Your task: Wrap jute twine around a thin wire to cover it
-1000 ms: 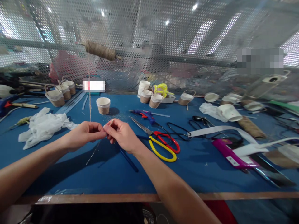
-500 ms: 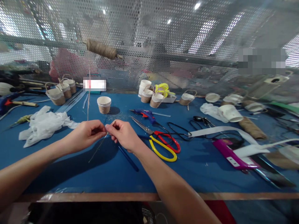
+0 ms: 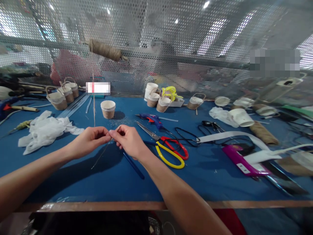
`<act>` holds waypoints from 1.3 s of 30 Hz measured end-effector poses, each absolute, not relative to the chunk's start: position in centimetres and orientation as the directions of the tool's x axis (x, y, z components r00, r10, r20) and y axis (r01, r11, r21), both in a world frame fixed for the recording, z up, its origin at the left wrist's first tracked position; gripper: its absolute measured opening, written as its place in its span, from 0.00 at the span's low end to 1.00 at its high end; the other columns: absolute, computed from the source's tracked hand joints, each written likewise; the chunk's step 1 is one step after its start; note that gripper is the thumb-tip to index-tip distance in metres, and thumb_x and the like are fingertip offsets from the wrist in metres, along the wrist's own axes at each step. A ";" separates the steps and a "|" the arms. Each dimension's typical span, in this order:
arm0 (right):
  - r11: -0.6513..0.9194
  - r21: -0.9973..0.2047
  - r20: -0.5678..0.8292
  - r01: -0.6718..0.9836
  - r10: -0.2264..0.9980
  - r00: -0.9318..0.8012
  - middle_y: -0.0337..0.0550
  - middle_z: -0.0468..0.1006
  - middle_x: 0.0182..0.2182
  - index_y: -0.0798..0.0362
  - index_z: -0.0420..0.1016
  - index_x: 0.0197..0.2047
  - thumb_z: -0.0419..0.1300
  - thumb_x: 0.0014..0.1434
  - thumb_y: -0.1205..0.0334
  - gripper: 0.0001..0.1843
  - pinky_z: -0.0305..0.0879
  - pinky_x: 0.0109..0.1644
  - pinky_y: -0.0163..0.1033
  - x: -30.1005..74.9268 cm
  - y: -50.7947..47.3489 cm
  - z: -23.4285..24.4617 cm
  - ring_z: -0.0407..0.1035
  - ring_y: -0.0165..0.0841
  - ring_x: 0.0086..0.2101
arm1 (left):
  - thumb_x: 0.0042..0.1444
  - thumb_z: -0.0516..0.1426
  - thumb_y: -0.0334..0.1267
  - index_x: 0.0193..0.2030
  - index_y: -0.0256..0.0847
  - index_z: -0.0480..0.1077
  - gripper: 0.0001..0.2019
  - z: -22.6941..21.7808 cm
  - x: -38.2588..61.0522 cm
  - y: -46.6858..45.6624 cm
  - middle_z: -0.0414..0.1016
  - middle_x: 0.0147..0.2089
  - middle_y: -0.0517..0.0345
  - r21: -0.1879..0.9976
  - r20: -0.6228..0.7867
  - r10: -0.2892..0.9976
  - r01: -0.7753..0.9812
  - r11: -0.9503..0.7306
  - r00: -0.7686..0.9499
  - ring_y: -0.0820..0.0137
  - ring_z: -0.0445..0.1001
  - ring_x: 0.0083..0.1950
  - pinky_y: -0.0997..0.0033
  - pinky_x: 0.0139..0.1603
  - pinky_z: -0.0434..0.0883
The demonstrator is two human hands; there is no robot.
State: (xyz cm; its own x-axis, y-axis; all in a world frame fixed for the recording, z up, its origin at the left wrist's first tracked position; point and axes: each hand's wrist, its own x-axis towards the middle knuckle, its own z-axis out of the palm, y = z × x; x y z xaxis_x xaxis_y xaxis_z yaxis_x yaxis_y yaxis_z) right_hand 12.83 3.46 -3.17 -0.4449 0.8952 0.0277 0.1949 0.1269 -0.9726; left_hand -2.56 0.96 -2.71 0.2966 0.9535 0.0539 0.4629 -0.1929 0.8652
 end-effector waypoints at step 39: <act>0.081 -0.996 0.084 -0.027 0.871 -0.484 0.34 0.66 0.19 0.55 0.65 0.27 0.59 0.49 0.53 0.13 0.61 0.22 0.29 12.6 3.0 -3.0 0.62 0.23 0.20 | 0.48 0.53 0.43 0.24 0.35 0.63 0.12 -2.2 -3.0 1.0 0.58 0.20 0.65 0.953 -0.051 0.946 0.298 -0.050 0.321 0.80 0.52 0.21 0.77 0.21 0.50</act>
State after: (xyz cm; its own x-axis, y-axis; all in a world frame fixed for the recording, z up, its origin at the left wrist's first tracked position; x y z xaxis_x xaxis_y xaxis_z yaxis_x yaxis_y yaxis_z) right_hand 12.58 3.00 -2.97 -0.4836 0.8713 0.0839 -0.0266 0.0812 -0.9963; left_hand -3.02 0.96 -2.23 0.3205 0.9459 -0.0506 0.2981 -0.0500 0.9532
